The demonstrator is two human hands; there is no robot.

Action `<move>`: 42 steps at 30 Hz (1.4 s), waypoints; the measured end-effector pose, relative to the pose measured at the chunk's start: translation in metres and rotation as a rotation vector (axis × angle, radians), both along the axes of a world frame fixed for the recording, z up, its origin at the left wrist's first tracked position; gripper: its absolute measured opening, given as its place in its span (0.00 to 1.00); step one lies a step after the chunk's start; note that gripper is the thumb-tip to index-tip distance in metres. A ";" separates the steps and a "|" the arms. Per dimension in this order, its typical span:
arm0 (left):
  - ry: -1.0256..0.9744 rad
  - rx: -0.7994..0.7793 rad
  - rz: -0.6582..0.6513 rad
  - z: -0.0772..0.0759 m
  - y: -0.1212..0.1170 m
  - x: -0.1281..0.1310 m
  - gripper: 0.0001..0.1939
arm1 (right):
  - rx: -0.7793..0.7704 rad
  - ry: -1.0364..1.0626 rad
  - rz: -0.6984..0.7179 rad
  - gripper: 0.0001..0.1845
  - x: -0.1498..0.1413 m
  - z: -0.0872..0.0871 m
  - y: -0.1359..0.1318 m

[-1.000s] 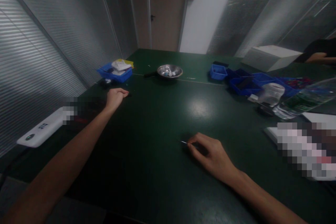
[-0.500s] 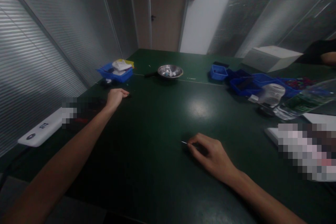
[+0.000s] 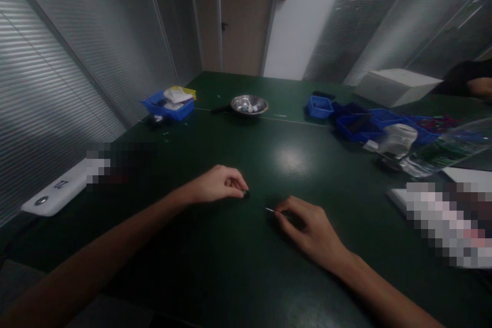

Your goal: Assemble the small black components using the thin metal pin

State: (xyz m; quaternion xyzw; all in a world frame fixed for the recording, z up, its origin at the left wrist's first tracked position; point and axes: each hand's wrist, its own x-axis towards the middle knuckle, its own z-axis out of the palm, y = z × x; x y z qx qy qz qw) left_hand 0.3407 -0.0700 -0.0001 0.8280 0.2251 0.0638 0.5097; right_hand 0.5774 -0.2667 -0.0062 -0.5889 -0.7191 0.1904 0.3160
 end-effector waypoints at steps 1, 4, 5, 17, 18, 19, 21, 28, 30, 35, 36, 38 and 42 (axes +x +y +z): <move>-0.053 0.050 -0.063 0.000 -0.019 0.009 0.11 | 0.014 -0.006 -0.004 0.10 0.000 0.000 -0.001; -0.163 0.199 -0.147 -0.003 -0.054 0.022 0.10 | 0.046 -0.034 -0.006 0.09 0.001 0.002 -0.003; -0.185 0.224 -0.149 -0.005 -0.059 0.023 0.11 | 0.052 -0.044 -0.007 0.08 0.001 0.002 -0.004; -0.203 0.273 -0.120 -0.012 -0.061 0.020 0.18 | 0.004 -0.120 0.032 0.07 0.006 0.007 -0.008; -0.203 0.271 -0.125 -0.012 -0.061 0.020 0.18 | 0.002 -0.121 0.034 0.07 0.005 0.006 -0.007; -0.205 0.267 -0.131 -0.012 -0.061 0.020 0.17 | 0.003 -0.115 0.033 0.07 0.002 0.006 -0.006; -0.206 0.259 -0.145 -0.011 -0.062 0.020 0.17 | 0.016 -0.079 0.025 0.07 -0.004 0.005 -0.003; -0.208 0.368 -0.121 -0.012 -0.060 0.021 0.25 | 0.137 0.025 0.009 0.07 -0.014 0.002 0.000; -0.214 0.389 -0.106 -0.012 -0.059 0.021 0.26 | 0.131 -0.009 -0.011 0.07 -0.009 0.002 -0.001; -0.179 0.422 -0.195 -0.006 -0.056 0.020 0.18 | 0.075 0.008 -0.083 0.08 0.002 0.004 -0.002; -0.180 0.432 -0.252 -0.004 -0.054 0.018 0.16 | 0.070 0.008 -0.089 0.08 0.002 0.004 -0.002; -0.183 0.451 -0.356 -0.001 -0.046 0.014 0.16 | 0.065 0.004 -0.094 0.08 0.003 0.004 -0.003; -0.127 0.483 -0.303 -0.006 -0.006 0.000 0.16 | 0.062 0.006 -0.091 0.10 0.004 0.004 -0.004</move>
